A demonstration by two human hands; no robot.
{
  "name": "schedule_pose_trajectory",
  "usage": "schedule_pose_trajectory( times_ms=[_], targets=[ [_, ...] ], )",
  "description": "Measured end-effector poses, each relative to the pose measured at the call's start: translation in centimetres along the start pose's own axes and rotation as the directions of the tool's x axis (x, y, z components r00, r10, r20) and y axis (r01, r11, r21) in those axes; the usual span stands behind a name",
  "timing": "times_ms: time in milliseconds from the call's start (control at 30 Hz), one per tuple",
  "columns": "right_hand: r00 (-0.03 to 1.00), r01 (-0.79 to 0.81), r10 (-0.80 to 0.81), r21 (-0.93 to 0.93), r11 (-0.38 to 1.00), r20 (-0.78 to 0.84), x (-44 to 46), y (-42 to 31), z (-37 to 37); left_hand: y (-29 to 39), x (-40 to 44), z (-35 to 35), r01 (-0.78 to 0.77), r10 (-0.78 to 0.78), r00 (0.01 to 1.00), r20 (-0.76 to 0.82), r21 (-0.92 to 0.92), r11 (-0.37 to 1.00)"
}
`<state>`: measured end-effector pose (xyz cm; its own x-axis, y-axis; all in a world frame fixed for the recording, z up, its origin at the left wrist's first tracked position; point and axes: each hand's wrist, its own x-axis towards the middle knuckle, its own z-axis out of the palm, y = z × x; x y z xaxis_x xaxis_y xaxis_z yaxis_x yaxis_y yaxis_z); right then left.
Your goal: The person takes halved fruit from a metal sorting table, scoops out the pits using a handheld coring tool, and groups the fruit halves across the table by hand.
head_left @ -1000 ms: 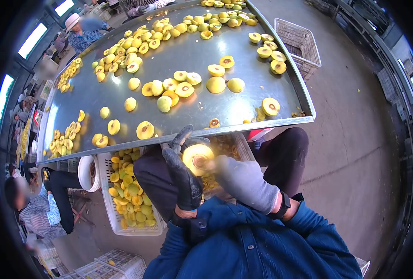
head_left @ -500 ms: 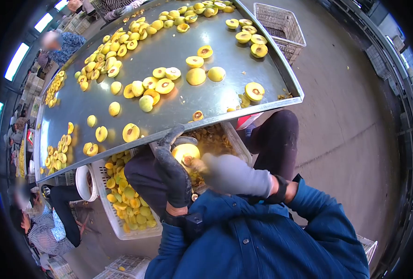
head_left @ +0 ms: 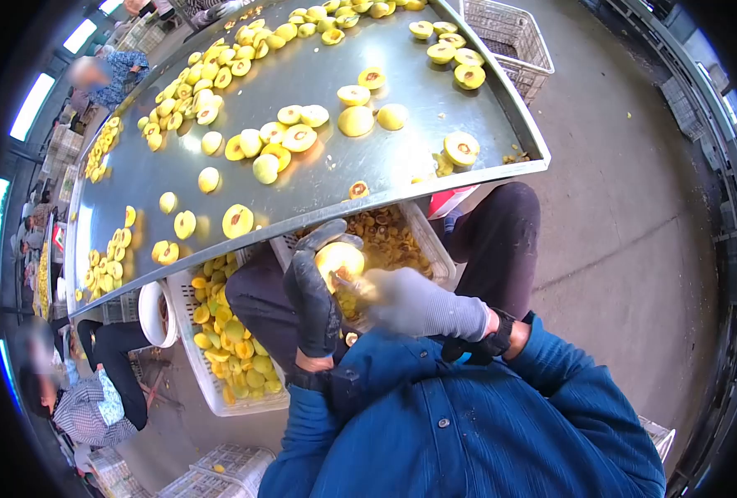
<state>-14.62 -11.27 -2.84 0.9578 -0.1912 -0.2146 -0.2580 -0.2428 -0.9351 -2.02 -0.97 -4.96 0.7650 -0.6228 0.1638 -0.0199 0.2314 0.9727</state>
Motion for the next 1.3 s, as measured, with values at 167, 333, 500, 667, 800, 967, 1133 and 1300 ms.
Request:
schedule_pose_trajectory(
  times_ms=[167, 333, 500, 667, 800, 967, 1133, 1300],
  targets=[
    [0.999, -0.031, 0.021, 0.312, 0.950, 0.034, -0.5, -2.1, 0.1, 2.7, 0.8, 2.0, 0.005, -0.017, 0.999, -0.029, -0.352, 0.936],
    [0.998, -0.049, 0.058, -0.340, 0.939, 0.016, -0.1, -2.1, -0.2, 2.4, 1.2, 0.3, -0.059, 0.055, 0.997, 0.046, 0.100, 0.993],
    [0.976, 0.106, -0.160, 0.320, 0.942, 0.149, 0.4, 0.5, 0.3, 2.8, 1.1, 0.5, 0.045, -0.032, 0.989, 0.142, -0.090, 0.995],
    [0.950, -0.123, 0.011, 0.339, 0.933, 0.313, 0.2, -3.1, -1.9, 0.7, 1.3, 0.0, 0.032, -0.041, 0.998, -0.041, -0.197, 0.980],
    [0.953, -0.068, -0.100, 0.524, 0.849, 0.286, 1.2, -1.1, -0.6, 1.2, 2.7, -0.4, -0.008, -0.033, 0.986, -0.164, -0.248, 0.969],
    [0.963, 0.164, -0.133, -0.118, 0.979, 0.234, 2.0, 7.8, 0.5, 3.3, 4.1, -1.6, -0.084, 0.029, 0.970, -0.240, -0.222, 0.971],
    [0.921, 0.346, -0.373, -0.671, 0.655, 0.111, 0.5, 11.9, -2.2, 7.7, 2.0, -3.4, -0.134, 0.174, 0.956, -0.236, 0.176, 0.975],
    [0.800, 0.123, -0.395, -0.519, 0.846, -0.452, -2.5, 0.9, -15.9, 2.9, -0.1, -8.0, -0.015, -0.152, 0.894, -0.422, -0.368, 0.930]
  ],
)
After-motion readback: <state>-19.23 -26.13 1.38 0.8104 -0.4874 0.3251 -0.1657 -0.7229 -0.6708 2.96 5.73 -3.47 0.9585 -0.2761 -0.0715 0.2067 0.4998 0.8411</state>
